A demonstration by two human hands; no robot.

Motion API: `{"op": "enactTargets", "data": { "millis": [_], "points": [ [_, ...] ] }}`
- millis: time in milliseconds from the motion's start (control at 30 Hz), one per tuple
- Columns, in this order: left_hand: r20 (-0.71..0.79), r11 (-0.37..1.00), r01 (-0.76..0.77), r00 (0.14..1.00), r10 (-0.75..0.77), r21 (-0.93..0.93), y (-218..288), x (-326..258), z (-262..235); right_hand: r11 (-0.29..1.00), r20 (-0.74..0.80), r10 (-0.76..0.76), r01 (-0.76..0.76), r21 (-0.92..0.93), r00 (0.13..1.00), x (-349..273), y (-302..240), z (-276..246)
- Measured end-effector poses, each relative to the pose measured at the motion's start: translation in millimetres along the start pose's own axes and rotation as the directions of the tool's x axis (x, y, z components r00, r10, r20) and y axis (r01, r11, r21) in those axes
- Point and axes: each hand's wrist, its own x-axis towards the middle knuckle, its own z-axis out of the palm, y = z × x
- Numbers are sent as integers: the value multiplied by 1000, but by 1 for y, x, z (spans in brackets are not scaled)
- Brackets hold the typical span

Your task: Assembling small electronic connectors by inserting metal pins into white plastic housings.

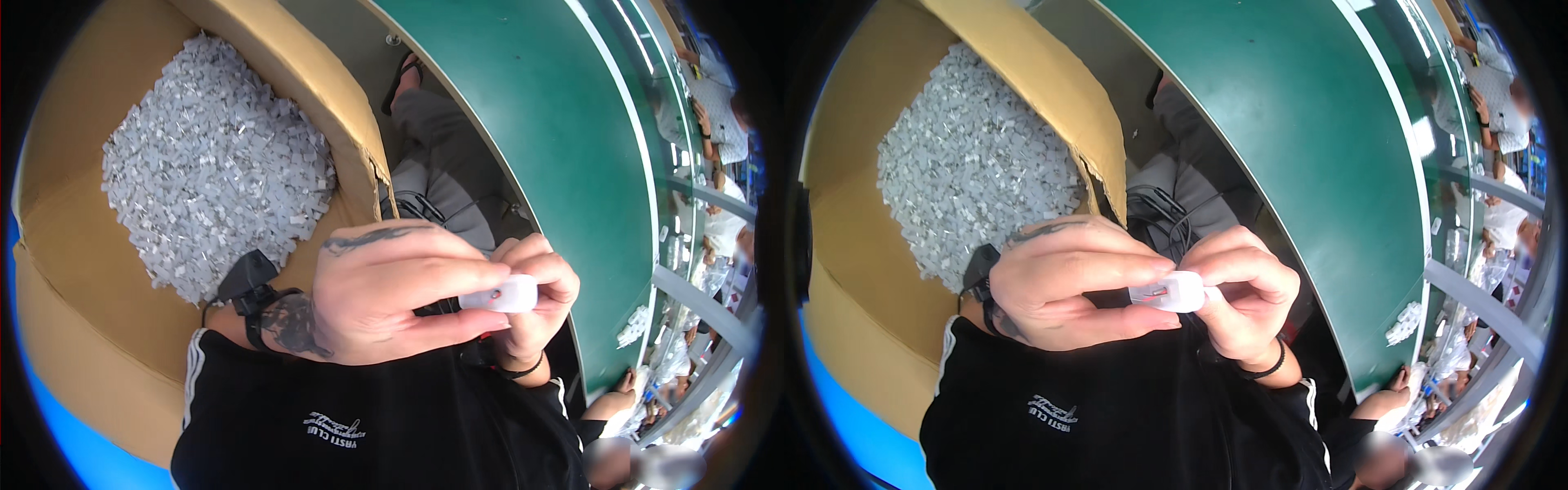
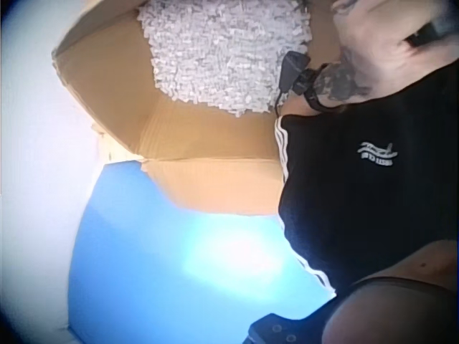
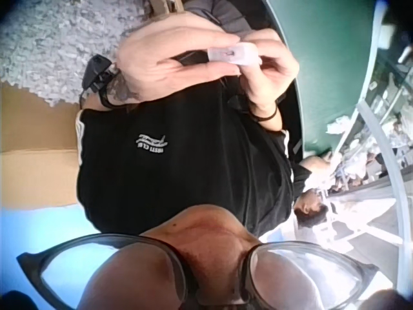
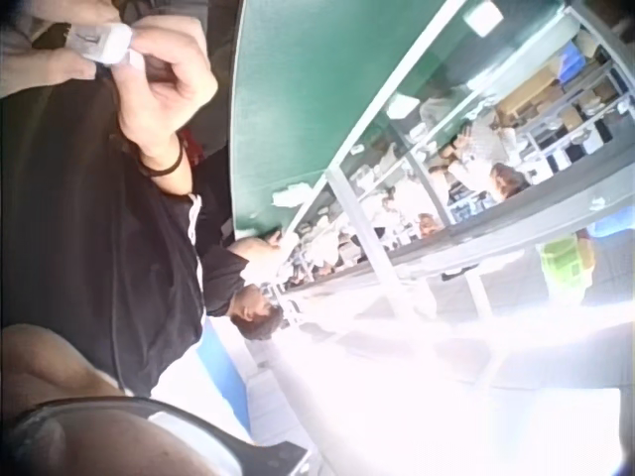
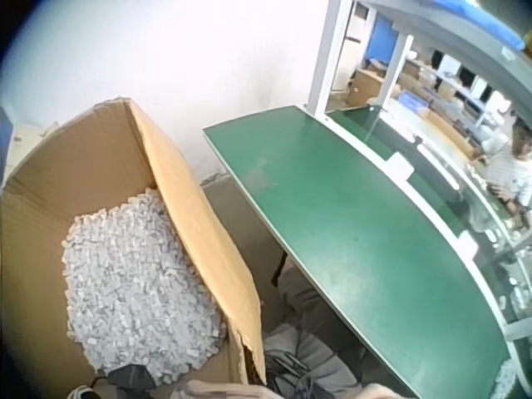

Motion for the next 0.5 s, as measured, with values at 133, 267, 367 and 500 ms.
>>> {"op": "enactTargets", "data": {
  "millis": [133,267,367,500],
  "points": [
    [-2,994,106,994,-106,35,9,3,2,996,-54,13,-8,93,998,-5,2,2],
    [-56,992,126,991,-124,34,8,4,7,993,-91,23,-13,115,996,-5,4,3],
    [-59,990,112,992,-108,86,7,4,7,988,-88,45,-31,148,995,-4,7,2],
    [26,989,94,995,-98,117,4,2,8,974,-60,50,-36,222,997,-7,11,0]
  ]
}}
